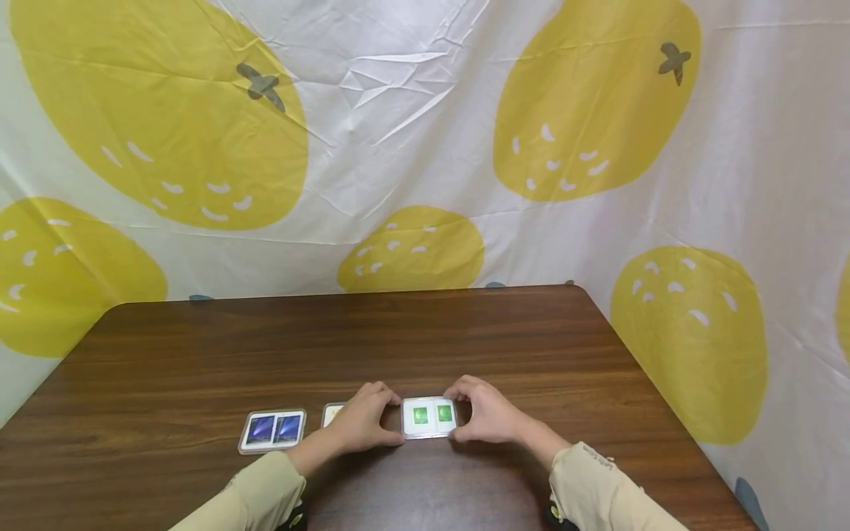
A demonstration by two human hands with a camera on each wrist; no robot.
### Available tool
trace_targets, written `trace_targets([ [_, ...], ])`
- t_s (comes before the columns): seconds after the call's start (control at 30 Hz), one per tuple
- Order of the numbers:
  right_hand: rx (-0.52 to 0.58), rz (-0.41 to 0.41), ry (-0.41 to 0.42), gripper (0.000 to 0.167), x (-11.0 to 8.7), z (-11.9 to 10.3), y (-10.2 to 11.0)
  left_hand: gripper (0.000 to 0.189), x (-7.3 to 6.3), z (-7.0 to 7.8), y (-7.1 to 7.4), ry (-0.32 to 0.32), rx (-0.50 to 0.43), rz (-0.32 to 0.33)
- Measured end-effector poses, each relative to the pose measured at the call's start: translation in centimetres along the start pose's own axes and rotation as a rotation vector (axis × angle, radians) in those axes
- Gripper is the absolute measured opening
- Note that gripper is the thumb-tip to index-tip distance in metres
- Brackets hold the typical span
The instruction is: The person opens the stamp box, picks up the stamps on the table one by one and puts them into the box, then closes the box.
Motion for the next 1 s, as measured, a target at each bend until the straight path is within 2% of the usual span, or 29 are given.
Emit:
trace_targets([
  [0.5,-0.066,-0.033,-0.022,0.046,0.36,-0.05,0.06,0.048,0.12,0.13,0.13,-0.020,0.013,0.002],
  [0.77,-0.127,-0.072,-0.021,0.045,0.74,-0.23,-0.09,0.050,0.09,0.35,0.25,-0.009,0.027,-0.012],
  [0.93,-0.096,-0.086,-0.038,0.047,0.68,-0.05,-0.29,0.050,0.09,0.33,0.15,-0.003,0.032,-0.014],
  [1.0,-0.047,-0.081,-0.035,0.052,0.49,0.12,-0.28,0.052,0.14,0.33,0.06,0.008,0.035,-0.020],
])
Point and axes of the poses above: each hand's wrist, its own x-axis towards the middle knuckle, its own y-axis out of the back of the hand, z = x × y, the point moved 6 cm from there along x, towards the middle knuckle, and after that the axes turned 8 degrees about -z, right-handed, at the moved point
